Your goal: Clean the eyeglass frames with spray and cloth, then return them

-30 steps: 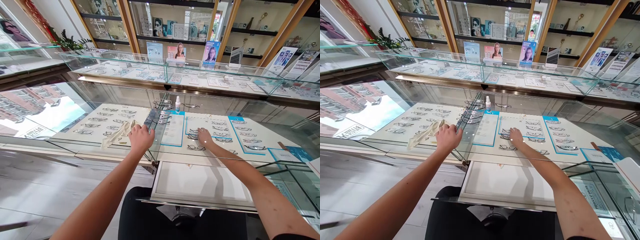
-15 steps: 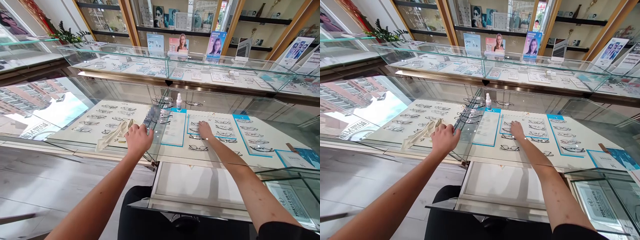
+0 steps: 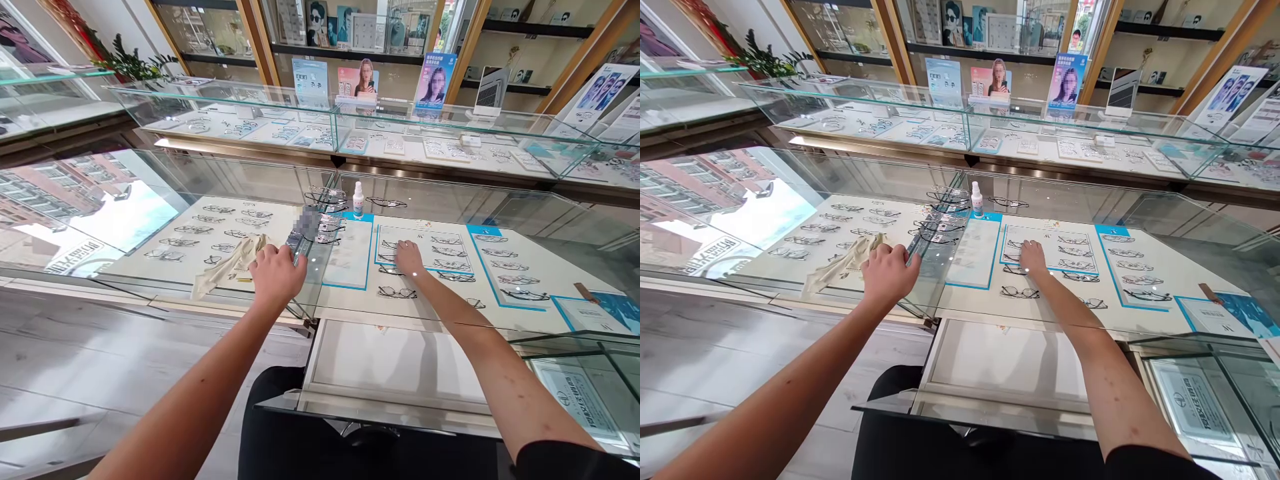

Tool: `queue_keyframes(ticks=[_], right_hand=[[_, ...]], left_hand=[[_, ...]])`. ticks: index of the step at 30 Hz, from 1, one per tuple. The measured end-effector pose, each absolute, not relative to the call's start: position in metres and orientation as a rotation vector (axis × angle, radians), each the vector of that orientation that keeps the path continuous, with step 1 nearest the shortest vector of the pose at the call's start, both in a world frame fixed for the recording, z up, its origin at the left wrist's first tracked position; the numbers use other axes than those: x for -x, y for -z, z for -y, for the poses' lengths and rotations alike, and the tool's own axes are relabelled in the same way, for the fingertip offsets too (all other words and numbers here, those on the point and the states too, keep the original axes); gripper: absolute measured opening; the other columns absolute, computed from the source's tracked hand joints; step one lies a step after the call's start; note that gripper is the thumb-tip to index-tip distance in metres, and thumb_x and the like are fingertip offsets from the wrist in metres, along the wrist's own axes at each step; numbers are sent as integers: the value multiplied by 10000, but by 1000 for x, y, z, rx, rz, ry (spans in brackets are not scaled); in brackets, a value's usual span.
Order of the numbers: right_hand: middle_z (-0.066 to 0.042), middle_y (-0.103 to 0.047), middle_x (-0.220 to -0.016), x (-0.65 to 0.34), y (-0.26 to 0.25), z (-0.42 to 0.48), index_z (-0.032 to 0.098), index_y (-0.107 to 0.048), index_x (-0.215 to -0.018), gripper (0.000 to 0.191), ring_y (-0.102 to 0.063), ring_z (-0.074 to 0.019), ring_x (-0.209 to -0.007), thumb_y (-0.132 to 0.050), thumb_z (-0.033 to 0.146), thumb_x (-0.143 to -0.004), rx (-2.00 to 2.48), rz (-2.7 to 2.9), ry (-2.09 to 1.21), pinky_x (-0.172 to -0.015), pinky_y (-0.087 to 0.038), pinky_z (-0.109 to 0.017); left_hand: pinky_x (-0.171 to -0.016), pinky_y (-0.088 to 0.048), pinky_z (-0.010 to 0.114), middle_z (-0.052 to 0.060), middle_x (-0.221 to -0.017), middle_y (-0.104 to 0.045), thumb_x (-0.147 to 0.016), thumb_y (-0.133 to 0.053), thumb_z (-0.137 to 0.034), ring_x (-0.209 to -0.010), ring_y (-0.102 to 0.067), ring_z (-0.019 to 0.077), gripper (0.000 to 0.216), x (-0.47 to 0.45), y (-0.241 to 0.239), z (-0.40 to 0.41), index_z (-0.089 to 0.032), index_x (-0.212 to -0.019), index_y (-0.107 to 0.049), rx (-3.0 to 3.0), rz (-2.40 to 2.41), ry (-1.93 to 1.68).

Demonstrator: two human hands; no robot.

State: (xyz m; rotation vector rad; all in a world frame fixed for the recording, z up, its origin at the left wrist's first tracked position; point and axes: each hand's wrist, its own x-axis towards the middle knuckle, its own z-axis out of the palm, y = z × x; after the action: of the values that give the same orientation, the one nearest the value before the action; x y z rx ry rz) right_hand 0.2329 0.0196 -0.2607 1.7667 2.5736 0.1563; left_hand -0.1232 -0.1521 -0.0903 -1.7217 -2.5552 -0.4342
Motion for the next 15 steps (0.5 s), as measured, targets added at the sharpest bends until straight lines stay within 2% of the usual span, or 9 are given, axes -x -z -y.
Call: queue_keyframes(ticks=[6,15], right_hand=[[-251,-614,-1559,-233,259,-20,48,-677,-1450,522,-515,-391,-1424,-500,272,-1013,-1789,-2567,-126,-1203,-366,-484],[-167,-561,-1675,-237,253,-25,81,-651,-1524,574,-454,-375,-1528,-438,295,-1035,-1714,-2594,-23,-1287,-285,-496]], left_hand=[[-1075,-475,590,234,-1209,-654,-1009,-487,-413,-1263,-595,431,295,123,88,152,-200,-975,-689,1729,2561,433],[-1070,-473,589,228,-1218,-654,-1003,-483,-420,-1262,-594,427,309,123,89,152,-202,-976,-700,1726,2562,444]])
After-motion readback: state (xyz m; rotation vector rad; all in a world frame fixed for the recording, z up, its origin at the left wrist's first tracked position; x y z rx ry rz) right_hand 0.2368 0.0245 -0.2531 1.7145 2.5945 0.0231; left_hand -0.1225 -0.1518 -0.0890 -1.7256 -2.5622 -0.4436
